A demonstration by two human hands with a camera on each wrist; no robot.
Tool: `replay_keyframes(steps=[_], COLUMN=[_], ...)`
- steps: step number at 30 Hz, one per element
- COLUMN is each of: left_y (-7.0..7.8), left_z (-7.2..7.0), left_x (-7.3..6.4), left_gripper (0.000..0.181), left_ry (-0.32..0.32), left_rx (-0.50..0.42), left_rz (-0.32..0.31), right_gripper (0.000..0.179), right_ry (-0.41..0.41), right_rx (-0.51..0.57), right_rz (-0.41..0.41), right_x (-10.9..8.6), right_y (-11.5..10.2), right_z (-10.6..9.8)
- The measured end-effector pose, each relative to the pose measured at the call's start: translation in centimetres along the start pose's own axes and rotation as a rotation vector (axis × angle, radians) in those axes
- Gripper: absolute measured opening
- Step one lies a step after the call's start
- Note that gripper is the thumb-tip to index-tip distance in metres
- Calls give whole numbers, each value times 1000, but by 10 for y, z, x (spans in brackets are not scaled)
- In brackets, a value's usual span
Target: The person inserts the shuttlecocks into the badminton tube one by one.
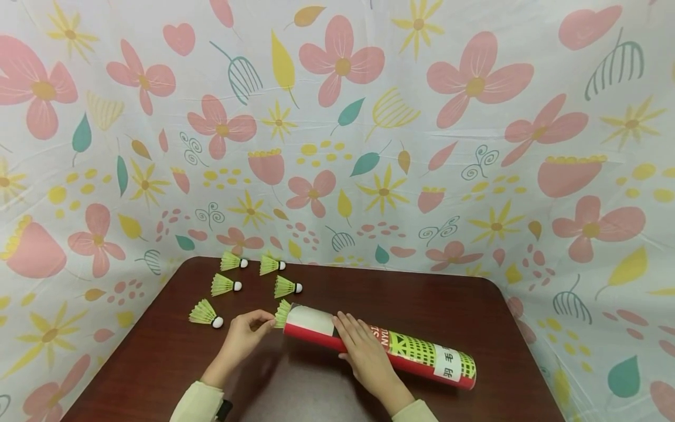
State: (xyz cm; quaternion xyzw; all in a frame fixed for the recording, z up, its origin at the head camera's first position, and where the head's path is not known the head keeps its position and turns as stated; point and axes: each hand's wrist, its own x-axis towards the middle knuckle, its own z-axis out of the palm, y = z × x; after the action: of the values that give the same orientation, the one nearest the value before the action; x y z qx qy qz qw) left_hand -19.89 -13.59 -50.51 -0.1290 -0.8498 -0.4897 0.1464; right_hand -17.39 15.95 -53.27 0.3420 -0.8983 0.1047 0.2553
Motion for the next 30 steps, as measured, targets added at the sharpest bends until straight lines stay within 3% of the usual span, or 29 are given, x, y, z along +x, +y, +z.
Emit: replay_keyframes(steps=[7, 15, 24, 30], left_y=[-1, -1, -3, -5], left_z=[3, 9, 14, 15], left_x=[-1, -2, -4, -5], left_gripper=[4, 9, 4, 5], left_ry=[-3, -33, -71, -56], left_rx=[-12, -38, -47, -69], left_rz=[6, 55, 4, 70], right_gripper=[86, 87, 87, 59], right_ry=[5, 17, 39, 53], right_rx=[10, 10, 19, 17], right_rz=[-12, -24, -25, -34], right_x=[0, 0, -2, -3], right_y=[-1, -2, -2, -2], right_z=[-1, 1, 5, 6])
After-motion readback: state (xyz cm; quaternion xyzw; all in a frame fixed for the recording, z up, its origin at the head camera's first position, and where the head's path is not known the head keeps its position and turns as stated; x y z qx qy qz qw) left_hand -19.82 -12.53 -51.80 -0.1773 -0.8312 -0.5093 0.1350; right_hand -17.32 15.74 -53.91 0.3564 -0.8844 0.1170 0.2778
